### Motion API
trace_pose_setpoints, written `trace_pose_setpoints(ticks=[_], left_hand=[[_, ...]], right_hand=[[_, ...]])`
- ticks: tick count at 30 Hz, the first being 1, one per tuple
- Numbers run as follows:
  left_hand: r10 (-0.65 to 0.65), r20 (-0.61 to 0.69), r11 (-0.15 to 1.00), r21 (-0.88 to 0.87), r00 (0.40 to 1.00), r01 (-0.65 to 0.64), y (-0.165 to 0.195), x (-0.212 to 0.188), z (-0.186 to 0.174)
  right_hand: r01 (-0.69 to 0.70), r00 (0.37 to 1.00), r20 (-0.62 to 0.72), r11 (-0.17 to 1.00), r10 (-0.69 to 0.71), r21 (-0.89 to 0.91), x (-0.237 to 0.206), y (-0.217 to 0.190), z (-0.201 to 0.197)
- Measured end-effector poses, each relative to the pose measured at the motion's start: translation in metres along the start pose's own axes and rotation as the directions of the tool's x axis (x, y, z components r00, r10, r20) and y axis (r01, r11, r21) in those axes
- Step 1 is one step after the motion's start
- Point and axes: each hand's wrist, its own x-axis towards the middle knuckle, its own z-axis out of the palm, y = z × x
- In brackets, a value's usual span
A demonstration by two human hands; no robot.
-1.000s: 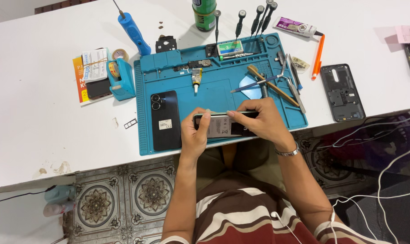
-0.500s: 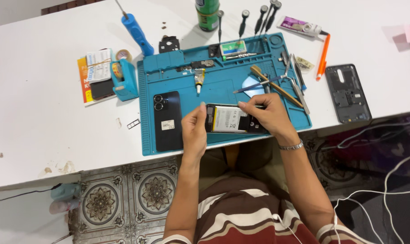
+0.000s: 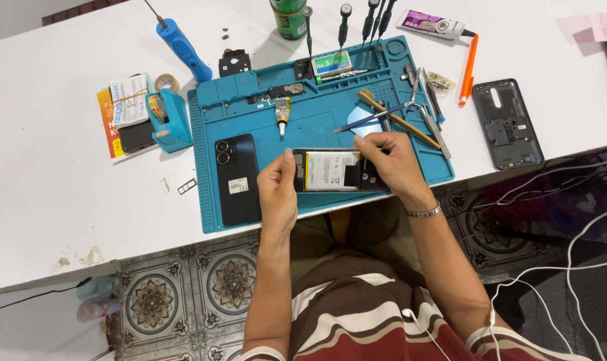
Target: The person holds a disassembled smartphone and uses a blue plastic spudger to pry and separate internal components from the frame. They rotate the device to access different edges and continue prying along the perimeter of the battery and motherboard area.
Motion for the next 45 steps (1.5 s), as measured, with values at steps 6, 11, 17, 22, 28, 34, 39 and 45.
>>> trace_pose_setpoints(ticks=[6, 11, 17, 22, 28, 34, 39, 45], left_hand=[[-0.112, -0.05, 0.937, -0.337, 0.992, 0.089, 0.008, 0.006, -0.003], [-0.148, -0.035, 0.938, -0.321, 0.988, 0.13, 0.019, 0.006, 0.001], [-0.148, 0.209, 0.986, -0.047, 0.967, 0.162, 0.014, -0.001, -0.003], [-0.183, 0.267, 0.982, -0.004, 0.946, 0.191, 0.008, -0.003, -0.006], [-0.201, 0.242, 0.942, -0.219, 0.949, 0.256, 0.006, 0.0, -0.008], [-0.206, 0.262, 0.94, -0.213, 0.943, 0.265, 0.005, 0.0, -0.011], [-0.235, 0.308, 0.922, -0.23, 0.922, 0.312, 0.007, 0.001, -0.014], [-0.248, 0.317, 0.917, -0.227, 0.915, 0.327, 0.007, 0.002, -0.013]], right_hand=[[0.002, 0.999, -0.038, 0.981, 0.005, 0.192, 0.001, 0.005, -0.005], [0.121, 0.982, 0.138, 0.991, -0.127, 0.052, -0.001, 0.0, 0.002], [0.027, 0.994, 0.099, 0.979, -0.048, 0.202, -0.005, -0.003, 0.0], [-0.028, 0.989, 0.144, 0.972, -0.006, 0.235, -0.003, 0.008, -0.002], [-0.047, 0.958, 0.283, 0.998, 0.031, 0.05, -0.002, 0.017, 0.0], [-0.12, 0.942, 0.327, 0.986, 0.076, 0.118, -0.003, 0.02, 0.0], [-0.039, 0.946, 0.325, 0.996, 0.01, 0.083, -0.003, 0.019, -0.001], [0.068, 0.948, 0.305, 0.994, -0.09, 0.083, -0.004, 0.016, 0.001]])
